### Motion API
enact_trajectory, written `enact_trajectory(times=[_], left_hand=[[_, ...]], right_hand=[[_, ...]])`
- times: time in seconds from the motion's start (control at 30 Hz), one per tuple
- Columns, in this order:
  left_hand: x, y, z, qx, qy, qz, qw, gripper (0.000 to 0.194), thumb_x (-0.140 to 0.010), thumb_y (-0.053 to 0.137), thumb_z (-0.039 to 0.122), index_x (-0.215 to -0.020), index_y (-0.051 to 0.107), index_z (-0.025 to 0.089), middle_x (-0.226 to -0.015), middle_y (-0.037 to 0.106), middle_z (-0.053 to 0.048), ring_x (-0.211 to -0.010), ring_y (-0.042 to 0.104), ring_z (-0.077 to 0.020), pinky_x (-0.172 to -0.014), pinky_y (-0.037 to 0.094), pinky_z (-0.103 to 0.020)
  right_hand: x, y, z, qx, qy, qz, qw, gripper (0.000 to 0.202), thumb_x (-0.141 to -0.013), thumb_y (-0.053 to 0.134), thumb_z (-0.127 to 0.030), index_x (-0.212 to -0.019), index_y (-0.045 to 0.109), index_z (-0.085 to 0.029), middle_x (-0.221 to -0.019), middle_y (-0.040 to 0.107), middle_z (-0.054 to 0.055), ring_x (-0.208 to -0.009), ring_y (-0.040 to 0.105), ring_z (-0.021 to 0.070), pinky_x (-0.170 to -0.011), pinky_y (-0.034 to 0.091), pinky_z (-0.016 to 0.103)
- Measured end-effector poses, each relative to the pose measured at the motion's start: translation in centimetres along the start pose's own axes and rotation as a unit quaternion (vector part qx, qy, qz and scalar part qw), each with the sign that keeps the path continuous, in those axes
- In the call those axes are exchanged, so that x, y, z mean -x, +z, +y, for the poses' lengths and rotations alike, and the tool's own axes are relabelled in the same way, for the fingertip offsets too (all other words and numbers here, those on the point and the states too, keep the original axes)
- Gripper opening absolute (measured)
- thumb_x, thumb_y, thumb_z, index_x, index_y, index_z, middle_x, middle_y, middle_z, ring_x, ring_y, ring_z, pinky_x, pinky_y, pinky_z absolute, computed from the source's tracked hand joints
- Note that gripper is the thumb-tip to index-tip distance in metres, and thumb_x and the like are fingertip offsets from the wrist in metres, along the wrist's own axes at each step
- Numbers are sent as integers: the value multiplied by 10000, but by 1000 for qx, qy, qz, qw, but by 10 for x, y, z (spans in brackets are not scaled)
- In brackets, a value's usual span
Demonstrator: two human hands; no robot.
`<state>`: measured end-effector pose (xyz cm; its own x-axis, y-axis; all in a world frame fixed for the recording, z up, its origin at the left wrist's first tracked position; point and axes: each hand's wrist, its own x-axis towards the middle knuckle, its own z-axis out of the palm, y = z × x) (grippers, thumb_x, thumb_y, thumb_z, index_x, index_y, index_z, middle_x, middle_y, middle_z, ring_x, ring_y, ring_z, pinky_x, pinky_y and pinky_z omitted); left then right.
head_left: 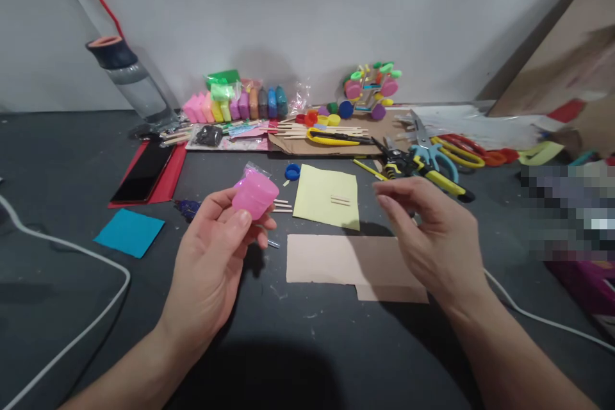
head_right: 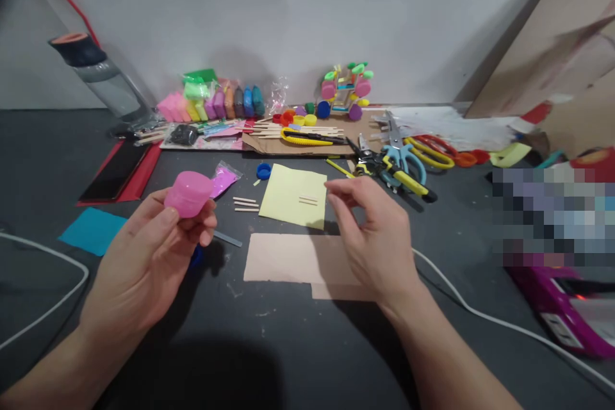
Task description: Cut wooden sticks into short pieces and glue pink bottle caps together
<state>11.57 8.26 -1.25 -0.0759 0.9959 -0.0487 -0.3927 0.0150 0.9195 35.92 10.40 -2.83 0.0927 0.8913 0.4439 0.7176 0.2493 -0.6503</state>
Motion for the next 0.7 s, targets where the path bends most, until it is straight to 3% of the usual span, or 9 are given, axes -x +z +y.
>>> enact_trajectory(times=[0.17,0.37,0.43,0.53,0.6,0.7], left_hand=[[-2,0,1,9,35,22,999,156,-891,683,297,-1010,645,204,-978,679,-30,-829,628,-135,-664,507,-224],[-1,-1,2,1,72,37,997,171,-900,668,323,-1019,605,218,-947,659,-20,-850,605,-144,-734,476,-250],[2,-1,1,-17,49,1,999,184,-906,664,329,-1041,588,230,-926,668,-10,-829,593,-131,-755,463,-243],[11,0,-1,-74,-26,-96,992,208,-895,681,291,-1067,579,237,-935,665,-4,-835,579,-123,-774,450,-232],[18,2,-2,-106,-65,-158,980,211,-879,687,259,-1061,585,230,-984,653,-18,-890,573,-143,-798,450,-248],[22,4,-2,-119,-80,-194,970,200,-871,682,248,-1048,595,221,-1024,642,-33,-937,568,-166,-827,451,-268]], right_hand=[[-2,1,5,28,37,-65,997,212,-915,568,-350,-786,640,-198,-699,643,12,-640,581,168,-591,399,278],[0,4,-2,27,12,-119,992,298,-954,521,-379,-743,634,-201,-696,652,15,-630,580,167,-590,397,276],[1,6,-3,24,5,-122,992,266,-954,521,-376,-806,658,-203,-771,679,27,-695,606,179,-604,407,273],[2,10,-4,19,1,-134,991,358,-966,508,-406,-698,627,-202,-611,610,-2,-563,547,155,-550,391,267],[2,11,-4,14,-1,-129,992,311,-955,519,-392,-755,661,-199,-674,653,8,-612,586,163,-574,418,265],[1,8,-4,8,0,-104,995,275,-941,539,-379,-774,661,-196,-695,654,11,-630,592,166,-571,423,262]])
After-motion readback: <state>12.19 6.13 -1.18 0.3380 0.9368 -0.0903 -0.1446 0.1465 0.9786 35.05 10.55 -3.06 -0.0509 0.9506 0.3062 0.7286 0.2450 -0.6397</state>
